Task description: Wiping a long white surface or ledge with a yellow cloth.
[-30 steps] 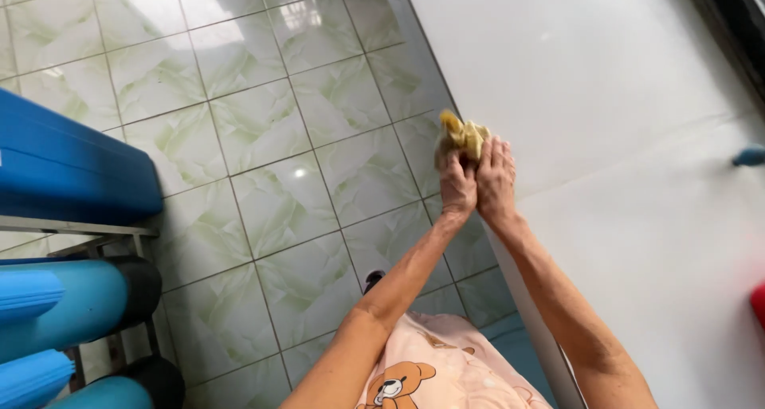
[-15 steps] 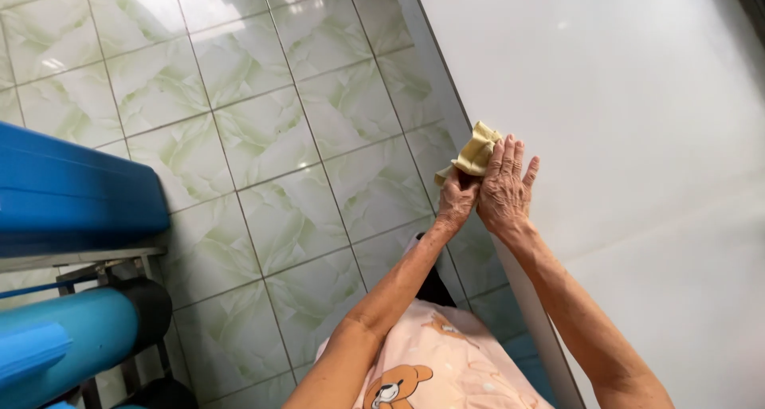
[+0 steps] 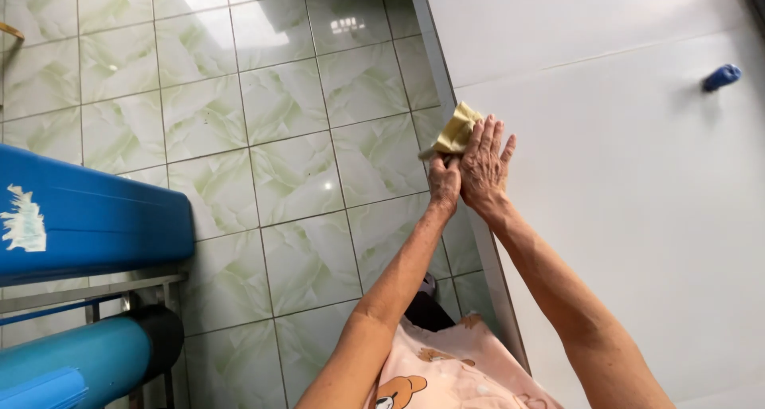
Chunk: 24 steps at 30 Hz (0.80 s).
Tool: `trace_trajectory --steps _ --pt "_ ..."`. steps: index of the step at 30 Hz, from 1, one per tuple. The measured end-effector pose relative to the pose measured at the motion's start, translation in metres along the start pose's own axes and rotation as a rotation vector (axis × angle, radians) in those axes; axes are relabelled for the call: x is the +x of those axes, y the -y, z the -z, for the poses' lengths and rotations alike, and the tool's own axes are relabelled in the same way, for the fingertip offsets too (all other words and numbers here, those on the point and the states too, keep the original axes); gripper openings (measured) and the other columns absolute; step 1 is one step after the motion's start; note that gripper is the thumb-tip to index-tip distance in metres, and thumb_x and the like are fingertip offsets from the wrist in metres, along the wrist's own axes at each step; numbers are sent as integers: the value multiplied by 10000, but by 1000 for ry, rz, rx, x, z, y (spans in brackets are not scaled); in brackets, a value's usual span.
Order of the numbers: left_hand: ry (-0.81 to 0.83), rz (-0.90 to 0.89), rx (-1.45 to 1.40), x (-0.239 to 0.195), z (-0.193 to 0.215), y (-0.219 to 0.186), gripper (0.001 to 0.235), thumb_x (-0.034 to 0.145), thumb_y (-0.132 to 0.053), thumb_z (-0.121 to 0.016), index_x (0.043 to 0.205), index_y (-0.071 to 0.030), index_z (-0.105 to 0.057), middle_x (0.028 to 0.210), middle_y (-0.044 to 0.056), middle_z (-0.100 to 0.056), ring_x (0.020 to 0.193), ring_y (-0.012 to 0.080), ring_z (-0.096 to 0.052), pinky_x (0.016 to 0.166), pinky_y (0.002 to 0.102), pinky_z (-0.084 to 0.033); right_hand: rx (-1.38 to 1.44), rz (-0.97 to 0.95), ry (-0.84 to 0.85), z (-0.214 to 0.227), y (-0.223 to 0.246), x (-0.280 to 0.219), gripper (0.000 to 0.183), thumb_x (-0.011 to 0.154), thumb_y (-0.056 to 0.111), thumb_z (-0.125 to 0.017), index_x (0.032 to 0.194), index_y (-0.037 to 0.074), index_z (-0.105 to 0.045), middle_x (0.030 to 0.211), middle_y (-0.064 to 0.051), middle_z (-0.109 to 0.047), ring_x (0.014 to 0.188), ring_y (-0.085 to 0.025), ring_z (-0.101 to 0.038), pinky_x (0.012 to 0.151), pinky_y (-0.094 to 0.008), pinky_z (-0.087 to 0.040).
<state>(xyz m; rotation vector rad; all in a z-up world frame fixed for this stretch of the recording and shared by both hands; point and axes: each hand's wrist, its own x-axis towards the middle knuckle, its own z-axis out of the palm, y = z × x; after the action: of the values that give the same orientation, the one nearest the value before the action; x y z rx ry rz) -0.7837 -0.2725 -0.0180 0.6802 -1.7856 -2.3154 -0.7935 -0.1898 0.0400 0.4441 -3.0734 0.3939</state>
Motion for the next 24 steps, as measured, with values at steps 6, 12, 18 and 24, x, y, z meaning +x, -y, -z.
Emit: trace_trajectory --steps 6,12,18,24 --pt "131 50 -176 79 -27 -30 619 1077 -482 -447 1420 26 -538 1390 179 -618 1256 258 -575 1083 372 -444 -89 92 -183 -57 -22 115 897 1032 408 -575 1617 -116 -141 1692 -338 -96 1586 -493 -60 1231 -684 15" --pt "260 -63 160 187 -26 -121 557 1066 -378 -436 1466 5 -498 1510 198 -539 1388 295 -516 1152 380 -398 -124 75 -206 -72 -11 240 891 1055 407 -537 1654 -107 -123 1730 -308 -84 1611 -466 -36 1249 -677 33" --pt "389 -366 345 348 -28 -107 613 1047 -393 -320 1521 -11 -400 1618 198 -441 1358 356 -519 1106 428 -443 -19 -13 -93 -57 22 372 959 948 451 -549 1589 -104 -101 1675 -323 -64 1563 -481 -9 1194 -694 50" --pt "277 -152 522 460 -38 -130 565 1065 -399 -415 1432 27 -475 1443 305 -541 1290 450 -556 1098 493 -459 -291 21 -200 -99 16 482 938 1069 466 -549 1683 -79 -95 1753 -292 -65 1625 -448 -1 1236 -666 54"
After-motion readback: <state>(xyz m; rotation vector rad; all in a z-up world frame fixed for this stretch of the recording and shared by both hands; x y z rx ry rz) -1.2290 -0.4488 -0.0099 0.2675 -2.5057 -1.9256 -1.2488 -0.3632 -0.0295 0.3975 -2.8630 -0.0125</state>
